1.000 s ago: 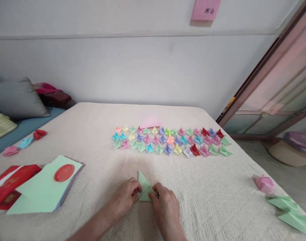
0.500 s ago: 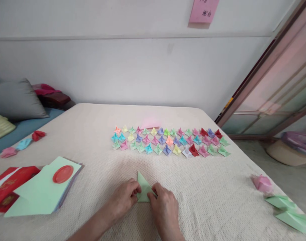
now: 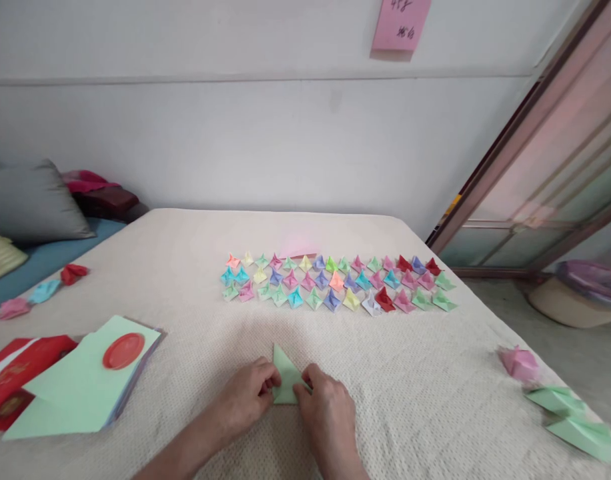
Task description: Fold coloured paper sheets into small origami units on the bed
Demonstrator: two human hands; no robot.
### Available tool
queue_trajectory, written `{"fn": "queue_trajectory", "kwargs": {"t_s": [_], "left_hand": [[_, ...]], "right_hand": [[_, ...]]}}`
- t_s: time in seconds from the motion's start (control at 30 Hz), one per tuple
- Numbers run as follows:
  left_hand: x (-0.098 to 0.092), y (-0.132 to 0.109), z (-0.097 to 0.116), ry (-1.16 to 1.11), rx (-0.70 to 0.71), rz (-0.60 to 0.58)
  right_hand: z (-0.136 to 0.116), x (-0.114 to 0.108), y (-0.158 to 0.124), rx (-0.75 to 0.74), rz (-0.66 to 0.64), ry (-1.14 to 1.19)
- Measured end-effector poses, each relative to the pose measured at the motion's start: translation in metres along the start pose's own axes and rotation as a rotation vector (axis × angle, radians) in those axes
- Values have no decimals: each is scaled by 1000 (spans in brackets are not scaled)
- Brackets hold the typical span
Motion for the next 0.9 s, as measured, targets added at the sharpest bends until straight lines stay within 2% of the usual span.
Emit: {"fn": "queue_trajectory", "kwargs": {"t_s": [0.3, 0.53, 0.9], "left_hand": [[3, 4, 3, 72, -63, 12], [2, 2, 6, 92, -53, 3], [2, 1, 6, 116, -42, 26]], "right_hand": [[-3, -2, 0, -14, 22, -21], [-2, 0, 1, -24, 26, -25], [9, -8, -11, -180, 174, -222]]}}
Point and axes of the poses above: each hand's wrist, its own y-axis towards the middle knuckle, its own x-axis out of the palm, z = x × y, the point moved 7 cm from there along y, towards the middle knuckle, and after that the axes turned 10 degrees about y, right-handed, at the moved point
